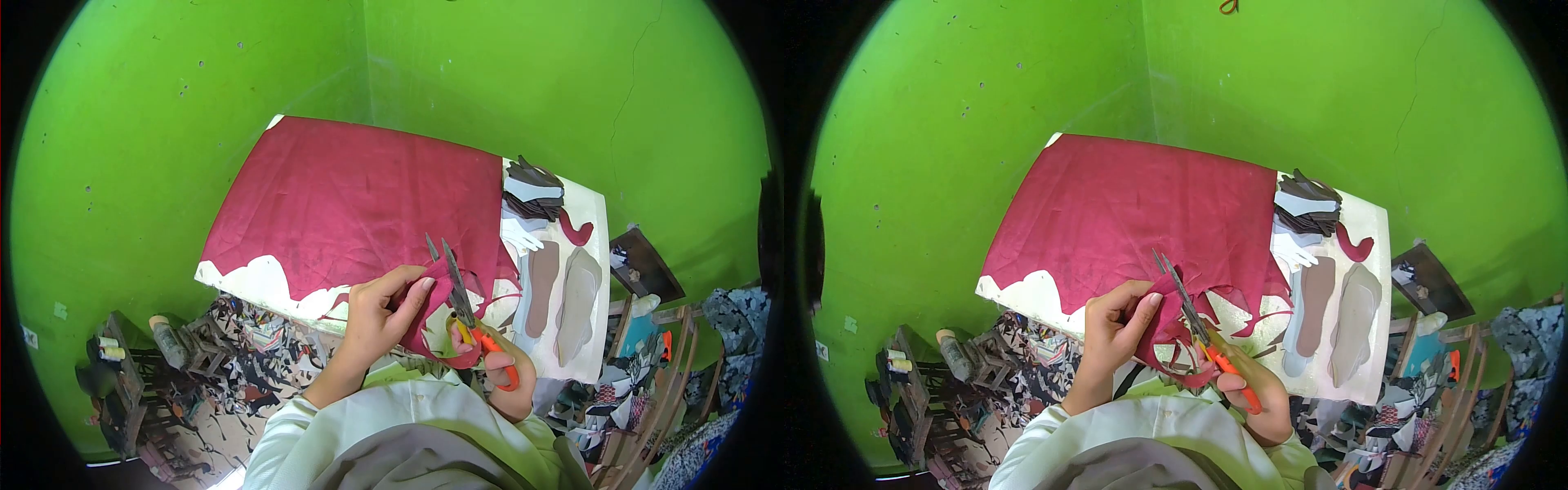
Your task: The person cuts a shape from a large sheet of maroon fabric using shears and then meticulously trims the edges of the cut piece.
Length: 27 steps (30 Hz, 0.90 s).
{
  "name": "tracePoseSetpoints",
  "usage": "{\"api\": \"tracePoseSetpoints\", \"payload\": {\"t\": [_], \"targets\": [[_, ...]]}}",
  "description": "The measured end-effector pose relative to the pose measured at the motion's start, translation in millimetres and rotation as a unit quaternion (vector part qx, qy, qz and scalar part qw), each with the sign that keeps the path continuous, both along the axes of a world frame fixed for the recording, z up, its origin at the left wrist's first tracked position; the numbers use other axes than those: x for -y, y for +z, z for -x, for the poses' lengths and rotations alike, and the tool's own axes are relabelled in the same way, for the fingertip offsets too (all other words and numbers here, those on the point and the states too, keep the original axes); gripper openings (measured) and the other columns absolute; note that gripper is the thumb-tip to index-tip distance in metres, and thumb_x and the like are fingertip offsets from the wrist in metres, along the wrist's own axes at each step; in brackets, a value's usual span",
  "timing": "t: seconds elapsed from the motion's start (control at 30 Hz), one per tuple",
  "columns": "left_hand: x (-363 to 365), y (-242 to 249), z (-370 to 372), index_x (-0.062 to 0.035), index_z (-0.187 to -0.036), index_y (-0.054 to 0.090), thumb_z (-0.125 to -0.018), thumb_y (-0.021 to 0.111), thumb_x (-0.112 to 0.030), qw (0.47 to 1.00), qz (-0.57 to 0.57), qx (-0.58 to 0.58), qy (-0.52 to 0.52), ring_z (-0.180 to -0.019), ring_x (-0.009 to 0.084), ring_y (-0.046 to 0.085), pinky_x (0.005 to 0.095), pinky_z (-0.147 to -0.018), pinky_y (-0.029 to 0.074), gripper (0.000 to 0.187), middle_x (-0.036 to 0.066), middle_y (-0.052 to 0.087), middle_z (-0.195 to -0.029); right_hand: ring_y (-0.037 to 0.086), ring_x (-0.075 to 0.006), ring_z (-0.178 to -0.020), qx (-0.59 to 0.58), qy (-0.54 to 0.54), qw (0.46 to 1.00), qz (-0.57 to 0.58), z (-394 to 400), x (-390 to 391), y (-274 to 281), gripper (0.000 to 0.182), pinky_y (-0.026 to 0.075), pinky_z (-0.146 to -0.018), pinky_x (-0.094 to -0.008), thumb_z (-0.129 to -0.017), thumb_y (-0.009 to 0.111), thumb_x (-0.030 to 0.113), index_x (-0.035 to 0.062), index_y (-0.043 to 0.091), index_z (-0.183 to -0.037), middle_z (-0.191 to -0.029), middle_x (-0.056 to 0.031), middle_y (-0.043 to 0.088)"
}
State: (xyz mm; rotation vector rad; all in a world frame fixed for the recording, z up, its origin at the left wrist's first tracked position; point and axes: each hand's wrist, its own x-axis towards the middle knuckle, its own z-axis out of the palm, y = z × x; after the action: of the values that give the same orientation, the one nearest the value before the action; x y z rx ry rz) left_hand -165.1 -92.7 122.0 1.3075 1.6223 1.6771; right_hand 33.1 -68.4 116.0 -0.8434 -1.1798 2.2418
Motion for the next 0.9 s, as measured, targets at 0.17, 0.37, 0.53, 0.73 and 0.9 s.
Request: {"api": "tracePoseSetpoints", "payload": {"t": [0.17, 0.37, 0.53, 0.73, 0.9], "targets": [[-1, 3, 1, -0.0011, -0.083, 0.06, -0.08, 0.059, -0.009, 1.0, 0.013, -0.003, 0.001, -0.044, 0.0038, 0.038, 0.0203, -0.041, 0.03, 0.009, 0.002, 0.047, -0.05, 0.043, -0.0073, -0.069, -0.107, 0.032, 0.954, 0.276, -17, -26, -78, 0.043, 0.035, -0.063, -0.0172, -0.09, 0.041, 0.029, -0.0059, 0.041, -0.115, -0.089, -0.0068, 0.048], [-12, 5, 3, 0.0008, -0.078, 0.056, -0.082, 0.057, -0.011, 1.0, 0.01, -0.009, -0.021, -0.05, 0.0041, 0.042, 0.0201, -0.045, 0.033, 0.012, 0.001, 0.05, -0.055, 0.038, -0.0062, -0.061, 0.013, -0.038, 0.969, 0.243, 6, -22, -35, 0.033, 0.032, -0.051, -0.0163, -0.09, 0.04, 0.026, -0.0025, 0.045, -0.107, -0.077, -0.0023, 0.042], [-22, 11, -2, 0.0005, -0.08, 0.058, -0.082, 0.058, -0.013, 0.995, -0.011, 0.085, -0.043, -0.05, 0.0037, 0.043, 0.0198, -0.046, 0.034, 0.014, 0.002, 0.051, -0.054, 0.04, -0.0029, -0.063, 0.041, -0.032, 0.983, 0.178, 5, -21, 17, 0.038, 0.033, -0.056, -0.013, -0.09, 0.042, 0.03, 0.0016, 0.042, -0.116, -0.087, -0.0015, 0.045], [-26, 26, -10, 0.0014, -0.082, 0.06, -0.082, 0.058, -0.011, 0.991, -0.03, 0.123, -0.051, -0.054, 0.0017, 0.044, 0.0179, -0.048, 0.036, 0.013, -0.001, 0.055, -0.058, 0.042, -0.006, -0.074, -0.032, 0.105, 0.975, 0.194, -23, -54, -62, 0.038, 0.036, -0.063, -0.0139, -0.088, 0.044, 0.027, 0.0074, 0.04, -0.121, -0.093, -0.0015, 0.046], [-31, 24, -9, 0.0024, -0.082, 0.061, -0.082, 0.058, -0.01, 0.99, -0.047, 0.129, -0.042, -0.057, 0.002, 0.047, 0.0172, -0.05, 0.038, 0.013, 0.0, 0.057, -0.062, 0.038, -0.0087, -0.075, 0.024, 0.156, 0.983, -0.098, -5, -50, -2, 0.045, 0.035, -0.061, -0.0158, -0.081, 0.045, 0.021, 0.0089, 0.035, -0.124, -0.095, -0.0015, 0.043]]}}
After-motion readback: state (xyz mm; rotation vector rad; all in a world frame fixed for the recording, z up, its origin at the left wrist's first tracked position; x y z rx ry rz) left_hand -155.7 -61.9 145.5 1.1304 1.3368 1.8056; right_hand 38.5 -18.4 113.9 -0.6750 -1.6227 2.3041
